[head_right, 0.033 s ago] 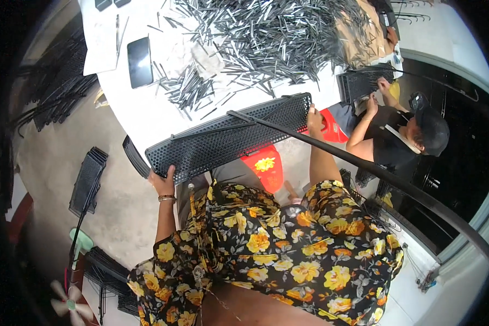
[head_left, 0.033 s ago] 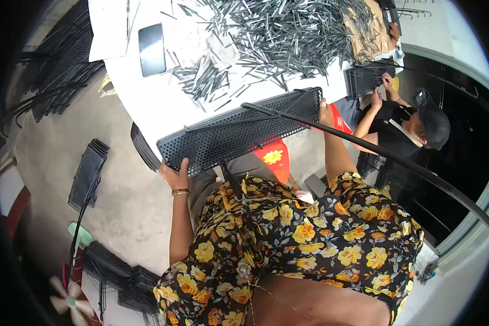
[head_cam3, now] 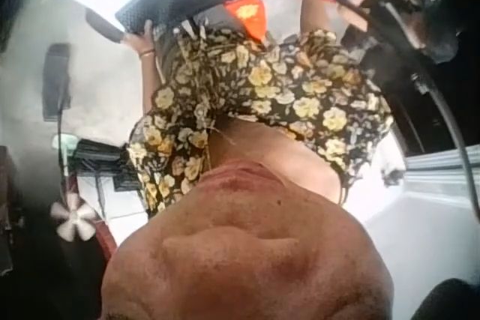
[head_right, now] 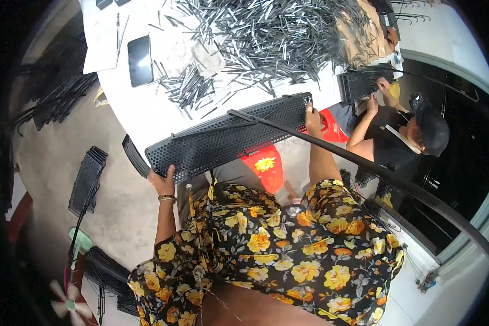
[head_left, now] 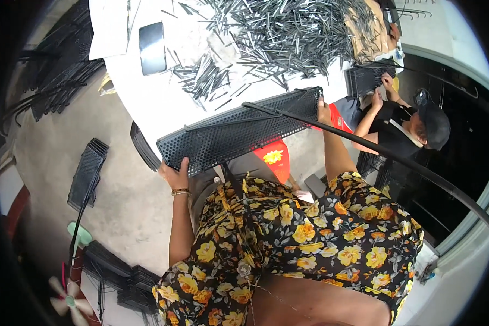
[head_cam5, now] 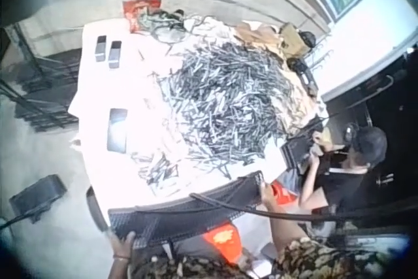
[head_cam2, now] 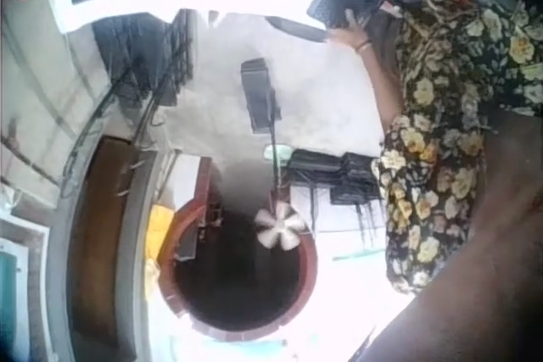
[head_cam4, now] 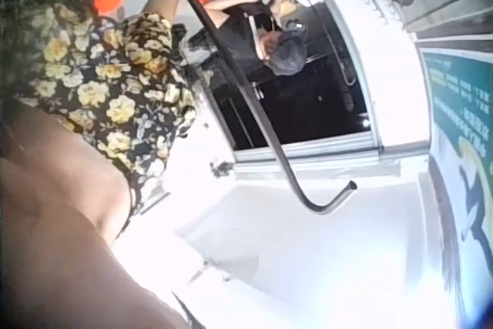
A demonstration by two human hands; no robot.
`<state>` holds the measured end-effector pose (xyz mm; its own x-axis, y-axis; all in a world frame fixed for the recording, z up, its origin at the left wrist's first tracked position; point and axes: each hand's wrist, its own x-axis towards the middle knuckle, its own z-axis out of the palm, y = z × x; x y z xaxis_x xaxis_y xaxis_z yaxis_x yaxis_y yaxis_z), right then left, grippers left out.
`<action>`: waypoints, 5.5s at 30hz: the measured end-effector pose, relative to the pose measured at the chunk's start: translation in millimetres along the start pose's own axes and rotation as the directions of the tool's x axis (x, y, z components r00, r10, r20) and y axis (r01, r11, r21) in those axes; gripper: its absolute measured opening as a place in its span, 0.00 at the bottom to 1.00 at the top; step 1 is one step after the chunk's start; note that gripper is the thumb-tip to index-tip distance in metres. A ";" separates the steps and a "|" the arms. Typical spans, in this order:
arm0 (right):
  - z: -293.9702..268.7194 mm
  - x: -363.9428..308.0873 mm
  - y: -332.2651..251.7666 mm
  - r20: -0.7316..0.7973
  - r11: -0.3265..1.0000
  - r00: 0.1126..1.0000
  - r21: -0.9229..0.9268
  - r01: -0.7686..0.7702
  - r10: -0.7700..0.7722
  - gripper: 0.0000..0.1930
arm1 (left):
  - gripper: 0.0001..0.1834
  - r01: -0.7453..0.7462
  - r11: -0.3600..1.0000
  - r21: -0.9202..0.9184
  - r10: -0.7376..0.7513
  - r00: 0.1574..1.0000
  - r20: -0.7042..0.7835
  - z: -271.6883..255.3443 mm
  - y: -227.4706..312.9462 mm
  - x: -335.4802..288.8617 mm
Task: The person carries a metal mesh stand and places it down, then takes metal pins from a table and inserts them into the holes of a perforated metal panel by hand.
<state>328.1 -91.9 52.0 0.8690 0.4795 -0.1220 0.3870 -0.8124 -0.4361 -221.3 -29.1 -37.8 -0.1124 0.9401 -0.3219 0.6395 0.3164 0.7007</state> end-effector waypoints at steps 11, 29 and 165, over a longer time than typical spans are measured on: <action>-6.6 48.9 -20.5 0.166 0.952 0.976 -0.294 -0.088 0.141 0.38 | 0.42 0.008 0.999 -0.035 -0.009 1.000 -0.009 -7.8 52.6 21.4; 124.9 -110.5 -197.9 0.554 0.771 0.784 -0.358 0.527 -0.279 0.39 | 0.46 0.071 0.918 0.390 -0.246 0.874 0.420 -83.7 85.2 151.2; -245.0 -79.1 266.5 0.402 0.652 0.660 0.736 0.179 -0.635 0.13 | 0.20 -0.698 0.443 0.562 0.619 0.692 0.371 163.5 302.0 -122.0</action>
<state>438.0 -427.6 163.9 0.2043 0.9654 -0.1618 0.1815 -0.1998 -0.9629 110.0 -69.1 109.0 0.6003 0.7994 -0.0250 0.7897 -0.5874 0.1773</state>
